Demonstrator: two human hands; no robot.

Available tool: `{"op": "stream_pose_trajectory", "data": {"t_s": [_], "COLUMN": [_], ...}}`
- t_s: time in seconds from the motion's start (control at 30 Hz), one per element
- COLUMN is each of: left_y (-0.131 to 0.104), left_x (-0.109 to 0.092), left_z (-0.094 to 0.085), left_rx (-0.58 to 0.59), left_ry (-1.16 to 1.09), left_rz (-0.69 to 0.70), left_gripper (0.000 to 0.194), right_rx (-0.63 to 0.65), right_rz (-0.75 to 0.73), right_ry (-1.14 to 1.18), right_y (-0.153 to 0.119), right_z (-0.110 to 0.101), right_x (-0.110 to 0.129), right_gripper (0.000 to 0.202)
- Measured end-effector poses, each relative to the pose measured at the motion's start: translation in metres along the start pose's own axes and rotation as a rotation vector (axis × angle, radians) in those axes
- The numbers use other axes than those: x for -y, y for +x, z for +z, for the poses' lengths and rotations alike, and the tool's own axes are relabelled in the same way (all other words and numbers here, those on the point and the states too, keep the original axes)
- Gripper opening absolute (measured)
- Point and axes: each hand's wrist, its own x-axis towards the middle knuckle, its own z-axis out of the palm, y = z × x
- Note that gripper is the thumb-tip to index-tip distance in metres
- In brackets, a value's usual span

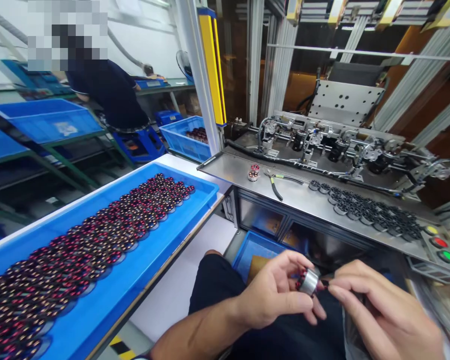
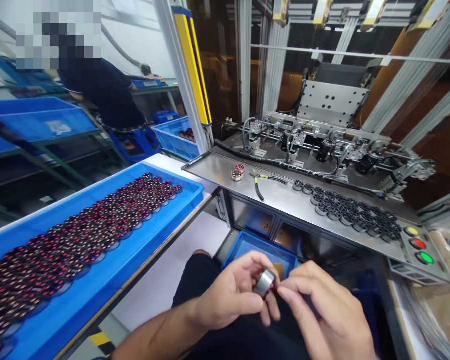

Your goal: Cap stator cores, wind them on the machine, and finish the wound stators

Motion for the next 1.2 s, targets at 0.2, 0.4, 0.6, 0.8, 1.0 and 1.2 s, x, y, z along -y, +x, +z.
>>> {"op": "stream_pose_trajectory", "data": {"t_s": [0.2, 0.4, 0.6, 0.8, 1.0, 1.2], "left_y": [0.003, 0.008, 0.012, 0.014, 0.015, 0.013], "left_x": [-0.003, -0.005, -0.009, -0.011, -0.014, -0.023], "left_z": [0.008, -0.002, -0.005, -0.005, -0.007, -0.002], "left_rx": [-0.141, -0.155, -0.173, -0.195, -0.107, 0.05], "left_ry": [0.172, 0.213, 0.117, 0.113, 0.181, 0.342], "left_rz": [0.344, 0.418, 0.306, 0.245, 0.249, 0.213], "left_gripper": [0.047, 0.036, 0.037, 0.044, 0.042, 0.028], "right_rx": [-0.091, -0.173, -0.115, -0.16, -0.166, -0.131], "right_rz": [0.108, 0.269, 0.778, 0.835, 0.741, 0.712], "right_ry": [0.083, 0.204, 0.922, 1.31, 1.424, 1.52], "right_y": [-0.003, -0.011, -0.026, -0.032, -0.038, -0.038], "right_z": [0.012, 0.025, 0.065, 0.08, 0.075, 0.082], "right_x": [-0.003, -0.001, 0.001, 0.002, -0.005, -0.005], "right_gripper": [0.013, 0.017, 0.033, 0.027, 0.042, 0.029]}}
